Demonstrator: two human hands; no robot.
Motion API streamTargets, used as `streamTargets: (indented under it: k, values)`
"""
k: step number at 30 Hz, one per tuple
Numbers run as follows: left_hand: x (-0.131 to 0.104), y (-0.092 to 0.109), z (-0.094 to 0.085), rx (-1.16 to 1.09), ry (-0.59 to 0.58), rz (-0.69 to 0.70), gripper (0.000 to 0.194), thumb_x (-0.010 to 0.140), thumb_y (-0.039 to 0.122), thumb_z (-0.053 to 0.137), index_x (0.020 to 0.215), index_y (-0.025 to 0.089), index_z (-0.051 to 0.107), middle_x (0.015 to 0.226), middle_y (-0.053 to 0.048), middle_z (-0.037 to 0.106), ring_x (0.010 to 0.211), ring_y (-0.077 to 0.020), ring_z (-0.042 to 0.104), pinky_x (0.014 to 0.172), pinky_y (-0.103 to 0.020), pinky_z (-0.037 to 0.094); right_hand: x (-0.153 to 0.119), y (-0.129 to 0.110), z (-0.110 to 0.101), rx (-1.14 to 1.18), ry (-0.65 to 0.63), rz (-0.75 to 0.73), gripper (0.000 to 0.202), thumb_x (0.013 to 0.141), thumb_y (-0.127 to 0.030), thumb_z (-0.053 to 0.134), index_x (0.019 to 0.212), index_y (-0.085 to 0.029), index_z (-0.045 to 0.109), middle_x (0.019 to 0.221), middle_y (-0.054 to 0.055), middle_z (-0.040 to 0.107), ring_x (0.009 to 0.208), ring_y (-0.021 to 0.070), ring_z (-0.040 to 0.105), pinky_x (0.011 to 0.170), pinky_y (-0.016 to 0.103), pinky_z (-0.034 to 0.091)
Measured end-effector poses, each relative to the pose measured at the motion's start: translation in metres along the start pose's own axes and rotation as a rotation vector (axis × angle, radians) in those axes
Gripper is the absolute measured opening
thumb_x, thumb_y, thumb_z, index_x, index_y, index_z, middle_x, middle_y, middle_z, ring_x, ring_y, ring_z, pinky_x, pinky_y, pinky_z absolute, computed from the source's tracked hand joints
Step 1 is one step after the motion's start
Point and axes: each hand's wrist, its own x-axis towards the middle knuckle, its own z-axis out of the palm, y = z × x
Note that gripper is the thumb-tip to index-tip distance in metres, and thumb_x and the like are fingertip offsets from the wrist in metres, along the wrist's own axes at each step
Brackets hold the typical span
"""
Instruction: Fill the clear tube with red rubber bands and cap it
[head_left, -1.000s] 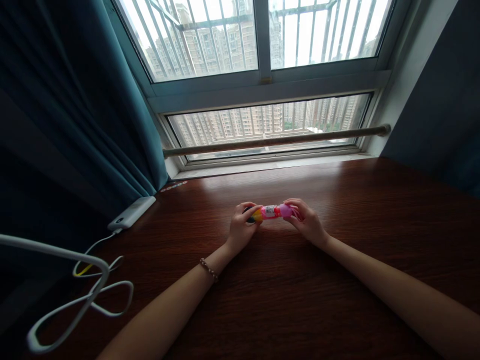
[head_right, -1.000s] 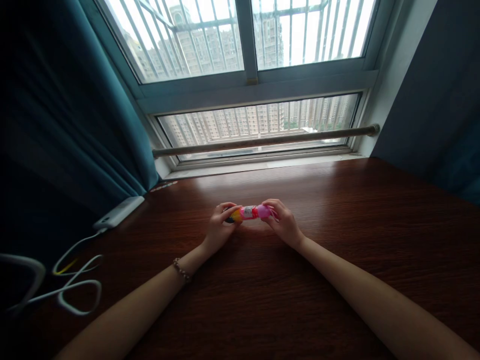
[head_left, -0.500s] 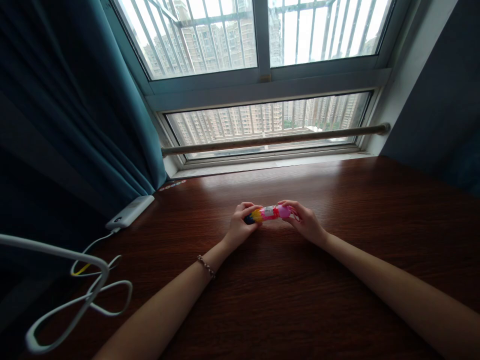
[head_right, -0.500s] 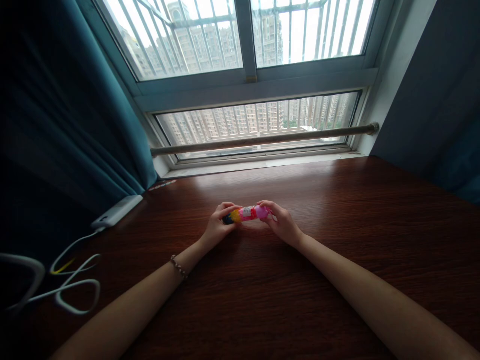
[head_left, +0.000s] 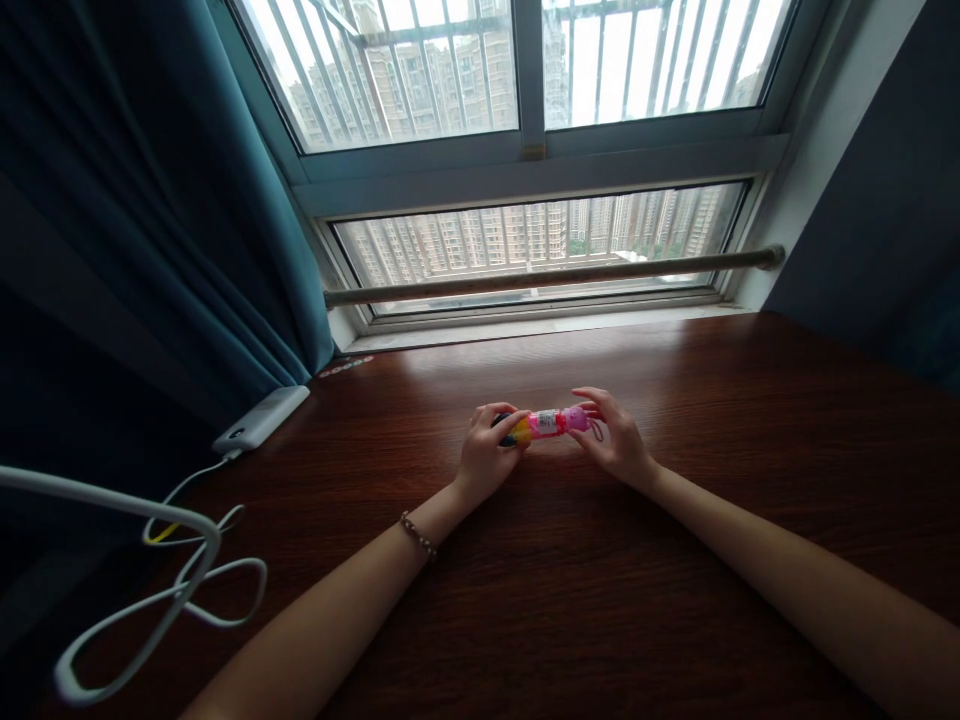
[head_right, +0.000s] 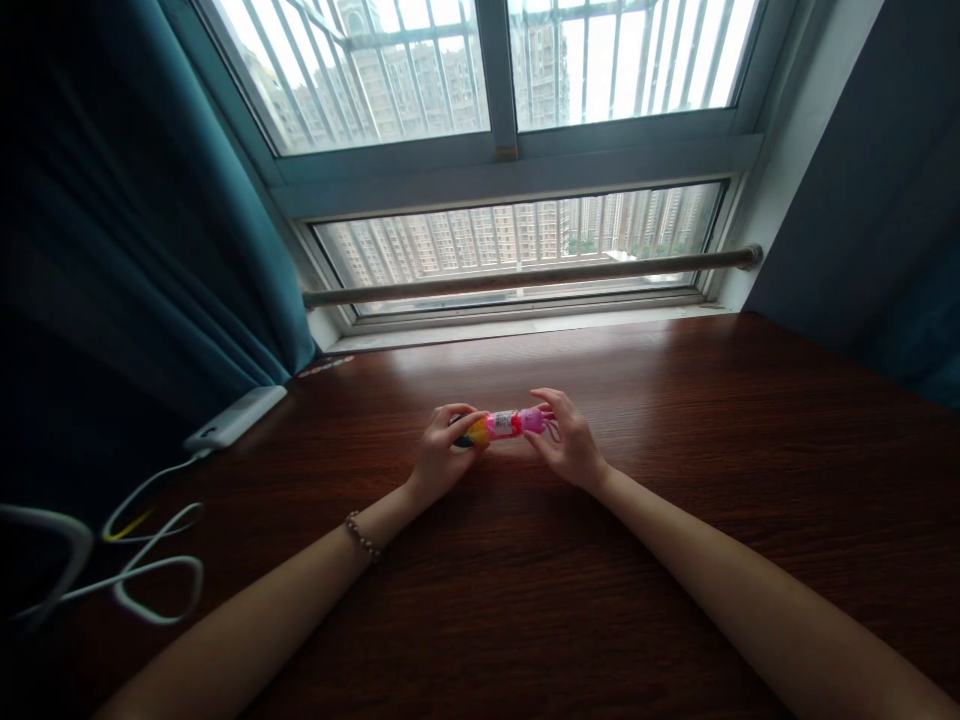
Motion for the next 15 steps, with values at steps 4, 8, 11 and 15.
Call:
streamTargets:
  k: [4, 8, 11, 15]
  values:
    - [0.0007, -0.0012, 0.0, -0.016, 0.019, -0.013, 0.037, 0.07, 0.018, 0.065, 0.106, 0.025, 0.06, 0.103, -0.005, 0.053, 0.096, -0.02, 0.048, 0.086, -0.035, 0.044, -0.0028, 0.0032, 0.0011, -0.045, -0.009, 0.088, 0.037, 0.082, -0.041, 0.054, 0.111, -0.017, 0.05, 0.091, 0.007, 0.065, 0.076, 0.0194, 0.062, 0.073, 0.031, 0.049]
    - [-0.0003, -0.0005, 0.001, -0.022, 0.004, 0.013, 0.038, 0.071, 0.019, 0.064, 0.107, 0.027, 0.059, 0.105, -0.004, 0.054, 0.097, -0.0205, 0.048, 0.087, -0.037, 0.044, -0.0049, 0.0071, -0.0018, -0.022, -0.09, 0.268, 0.037, 0.091, -0.041, 0.034, 0.115, -0.017, 0.048, 0.058, 0.0, 0.063, 0.054, 0.0167, 0.061, 0.059, 0.027, 0.049]
    - [-0.0005, -0.0014, 0.0011, -0.019, 0.018, -0.024, 0.039, 0.07, 0.019, 0.064, 0.108, 0.026, 0.059, 0.104, -0.004, 0.053, 0.097, -0.0206, 0.049, 0.086, -0.036, 0.044, -0.003, 0.0039, -0.0014, -0.002, -0.049, 0.176, 0.046, 0.083, -0.04, 0.05, 0.122, -0.018, 0.041, 0.091, 0.008, 0.066, 0.073, 0.0192, 0.063, 0.067, 0.031, 0.051]
    - [-0.0001, -0.003, 0.0009, -0.017, 0.028, -0.058, 0.041, 0.069, 0.017, 0.065, 0.108, 0.026, 0.058, 0.104, -0.004, 0.053, 0.096, -0.0205, 0.048, 0.085, -0.036, 0.044, -0.0007, 0.0009, 0.0025, 0.048, -0.003, 0.022, 0.061, 0.074, -0.035, 0.063, 0.126, -0.02, 0.034, 0.114, 0.011, 0.057, 0.09, 0.021, 0.06, 0.079, 0.034, 0.048]
